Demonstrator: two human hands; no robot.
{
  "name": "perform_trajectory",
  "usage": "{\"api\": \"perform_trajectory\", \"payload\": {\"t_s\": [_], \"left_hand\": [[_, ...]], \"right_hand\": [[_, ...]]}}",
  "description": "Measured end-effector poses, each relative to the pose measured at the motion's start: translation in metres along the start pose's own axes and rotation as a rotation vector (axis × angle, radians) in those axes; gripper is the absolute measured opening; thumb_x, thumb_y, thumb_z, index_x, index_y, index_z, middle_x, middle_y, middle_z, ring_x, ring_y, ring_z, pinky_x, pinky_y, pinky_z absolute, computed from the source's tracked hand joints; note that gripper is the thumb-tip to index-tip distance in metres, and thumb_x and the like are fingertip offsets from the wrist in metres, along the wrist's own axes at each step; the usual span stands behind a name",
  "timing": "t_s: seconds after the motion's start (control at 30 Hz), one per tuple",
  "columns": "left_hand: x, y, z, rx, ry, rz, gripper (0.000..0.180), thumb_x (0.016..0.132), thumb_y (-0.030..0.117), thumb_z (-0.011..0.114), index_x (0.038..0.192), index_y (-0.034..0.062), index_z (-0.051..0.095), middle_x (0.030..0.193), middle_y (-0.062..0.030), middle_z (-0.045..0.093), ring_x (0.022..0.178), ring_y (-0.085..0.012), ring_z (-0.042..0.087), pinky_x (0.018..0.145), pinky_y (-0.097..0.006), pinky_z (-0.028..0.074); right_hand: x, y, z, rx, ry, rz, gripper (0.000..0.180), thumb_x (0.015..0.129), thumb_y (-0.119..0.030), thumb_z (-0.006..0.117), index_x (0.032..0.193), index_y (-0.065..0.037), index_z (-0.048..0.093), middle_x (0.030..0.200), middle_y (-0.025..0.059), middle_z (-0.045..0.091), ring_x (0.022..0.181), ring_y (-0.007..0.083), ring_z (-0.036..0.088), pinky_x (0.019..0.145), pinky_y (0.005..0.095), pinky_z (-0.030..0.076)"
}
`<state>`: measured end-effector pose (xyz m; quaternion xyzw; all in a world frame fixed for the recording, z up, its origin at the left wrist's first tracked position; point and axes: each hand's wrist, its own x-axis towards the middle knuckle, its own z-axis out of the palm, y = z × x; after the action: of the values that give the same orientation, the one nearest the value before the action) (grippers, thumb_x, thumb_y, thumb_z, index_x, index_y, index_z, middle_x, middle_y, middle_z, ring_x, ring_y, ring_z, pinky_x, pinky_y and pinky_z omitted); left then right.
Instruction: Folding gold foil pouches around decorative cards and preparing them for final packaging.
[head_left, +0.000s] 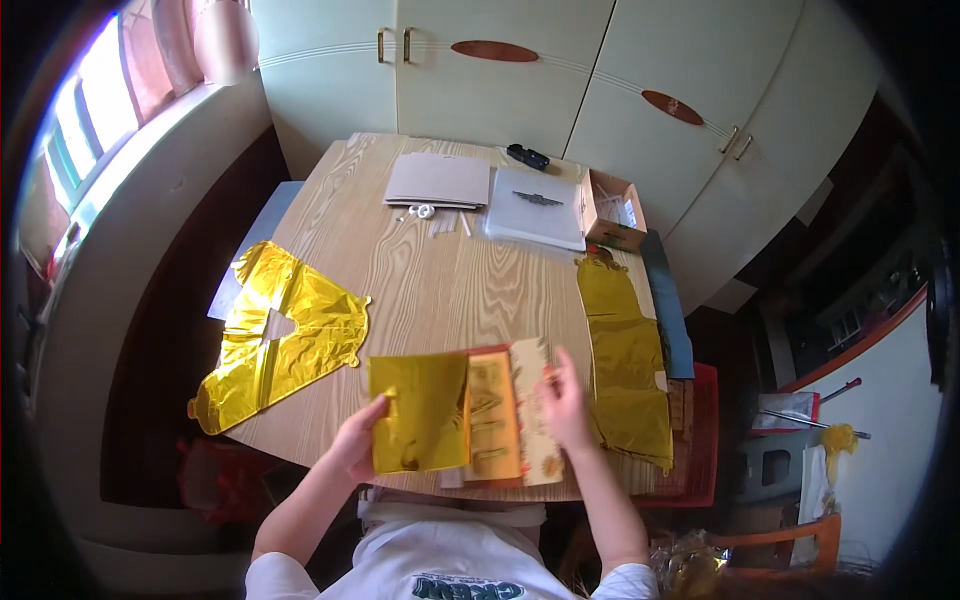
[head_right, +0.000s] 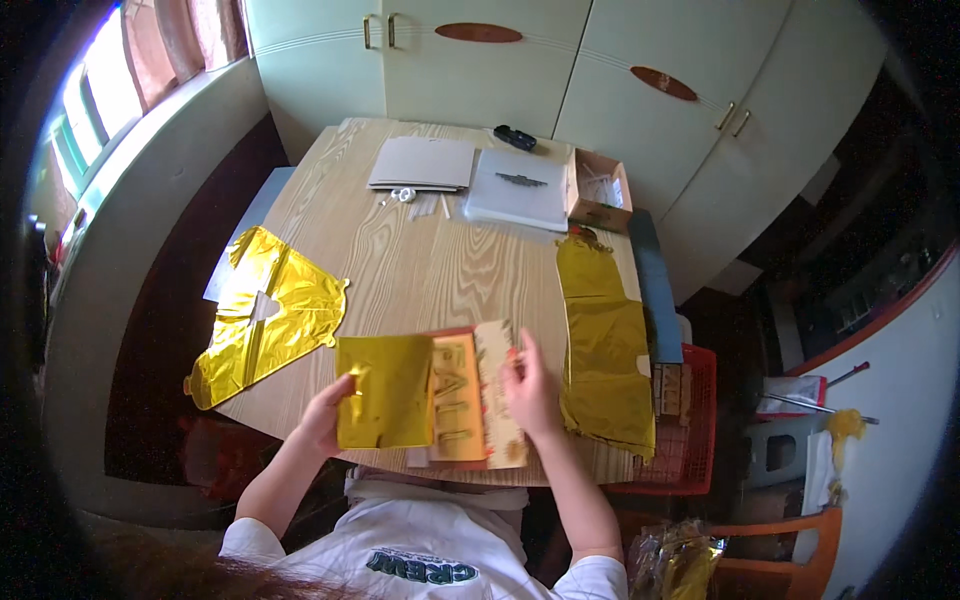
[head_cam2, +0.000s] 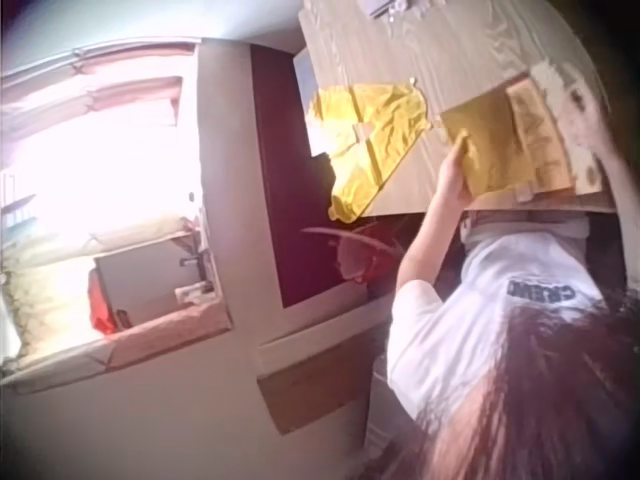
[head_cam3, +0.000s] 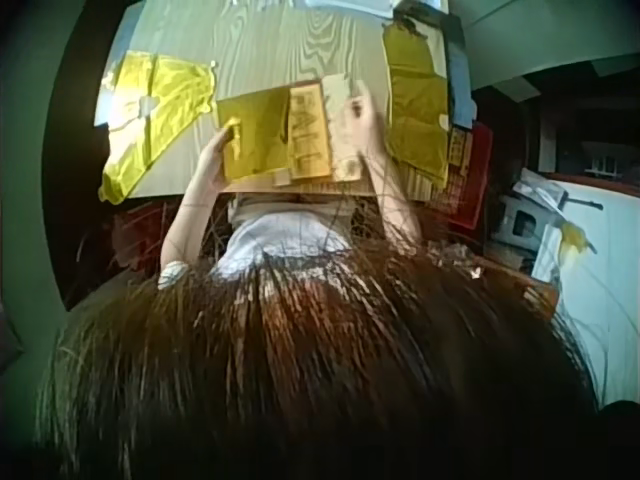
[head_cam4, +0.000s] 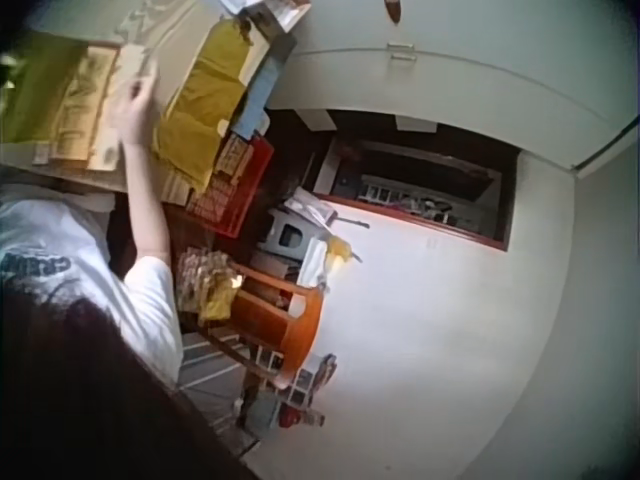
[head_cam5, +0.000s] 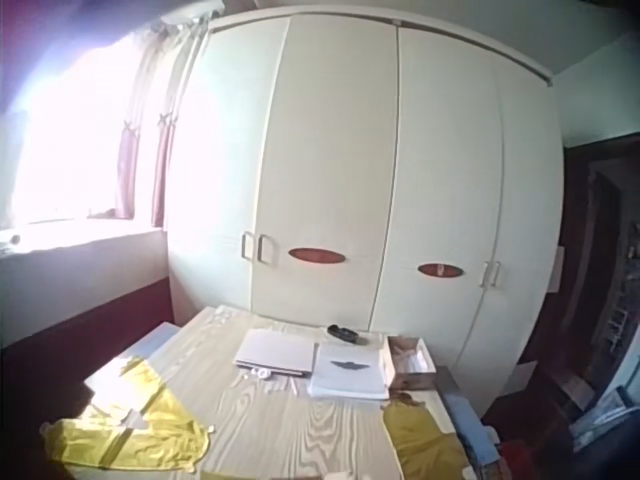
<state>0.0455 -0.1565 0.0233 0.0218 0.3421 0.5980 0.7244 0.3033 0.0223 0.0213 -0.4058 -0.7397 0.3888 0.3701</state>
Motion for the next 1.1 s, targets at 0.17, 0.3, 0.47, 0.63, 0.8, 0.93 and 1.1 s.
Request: {"api": "perform_trajectory", "payload": {"t_s": [0.17, 0.3, 0.47, 0.63, 0.8, 0.93, 1.1], "left_hand": [[-0.042, 0.042, -0.018, -0.043, 0.022, 0.435, 0.044, 0.102, 0.035, 0.045, 0.132, 0.0045, 0.049, 0.124, -0.0163, 0.061, 0.106, -0.031, 0.065, 0.088, -0.049, 0.055], [-0.062, 0.064, -0.006, -0.116, 0.056, 0.562, 0.044, 0.103, 0.036, 0.042, 0.131, 0.0025, 0.049, 0.125, -0.0174, 0.06, 0.107, -0.0322, 0.064, 0.09, -0.049, 0.054], [-0.036, 0.044, -0.022, 0.072, 0.083, 0.288, 0.046, 0.102, 0.037, 0.043, 0.132, 0.0036, 0.049, 0.126, -0.0161, 0.061, 0.108, -0.0298, 0.064, 0.092, -0.047, 0.054], [-0.009, 0.007, -0.008, 0.058, 0.043, -0.129, 0.052, 0.103, 0.039, 0.037, 0.14, 0.0029, 0.043, 0.136, -0.0172, 0.055, 0.12, -0.0318, 0.058, 0.102, -0.047, 0.046], [0.002, -0.005, 0.003, 0.154, 0.107, -0.258, 0.051, 0.104, 0.038, 0.034, 0.141, 0.0019, 0.041, 0.139, -0.0177, 0.051, 0.126, -0.0317, 0.053, 0.108, -0.046, 0.041], [0.005, -0.009, 0.017, 0.237, 0.163, -0.298, 0.05, 0.105, 0.036, 0.034, 0.14, 0.0012, 0.04, 0.139, -0.0168, 0.051, 0.124, -0.031, 0.054, 0.105, -0.046, 0.044], [0.013, -0.007, 0.002, 0.376, 0.138, -0.336, 0.047, 0.104, 0.034, 0.039, 0.138, 0.0013, 0.041, 0.136, -0.0159, 0.054, 0.117, -0.0298, 0.06, 0.096, -0.045, 0.052]], "right_hand": [[0.003, -0.049, -0.059, 0.152, 0.112, -0.568, 0.019, 0.088, -0.002, 0.063, 0.106, -0.006, 0.064, 0.092, 0.0074, 0.067, 0.086, 0.0227, 0.065, 0.081, 0.0351, 0.051], [-0.023, -0.061, -0.047, 0.025, -0.353, -0.782, 0.029, 0.078, 0.006, 0.065, 0.1, -0.013, 0.067, 0.102, 0.0045, 0.07, 0.108, 0.0235, 0.065, 0.108, 0.0486, 0.039], [-0.056, 0.012, -0.01, -0.17, -0.719, -0.757, 0.035, 0.071, 0.002, 0.065, 0.103, -0.011, 0.068, 0.115, 0.006, 0.067, 0.12, 0.0243, 0.059, 0.114, 0.0526, 0.032], [-0.063, 0.014, -0.017, -0.19, -0.707, -0.636, 0.03, 0.073, 0.0, 0.062, 0.101, -0.008, 0.068, 0.12, 0.0081, 0.065, 0.122, 0.0253, 0.057, 0.111, 0.0494, 0.039], [-0.056, 0.01, -0.011, -0.288, -0.438, -0.566, 0.033, 0.084, -0.01, 0.062, 0.118, -0.007, 0.062, 0.125, 0.0119, 0.062, 0.123, 0.0287, 0.056, 0.109, 0.0468, 0.041], [-0.053, 0.008, 0.011, -0.483, -0.386, -0.492, 0.062, 0.095, -0.034, 0.059, 0.14, 0.003, 0.04, 0.14, 0.0221, 0.047, 0.128, 0.036, 0.048, 0.108, 0.0451, 0.039], [-0.049, 0.007, 0.018, -0.388, -0.35, -0.459, 0.065, 0.093, -0.039, 0.06, 0.139, 0.004, 0.042, 0.14, 0.0221, 0.048, 0.127, 0.0359, 0.049, 0.106, 0.0436, 0.04]]}}
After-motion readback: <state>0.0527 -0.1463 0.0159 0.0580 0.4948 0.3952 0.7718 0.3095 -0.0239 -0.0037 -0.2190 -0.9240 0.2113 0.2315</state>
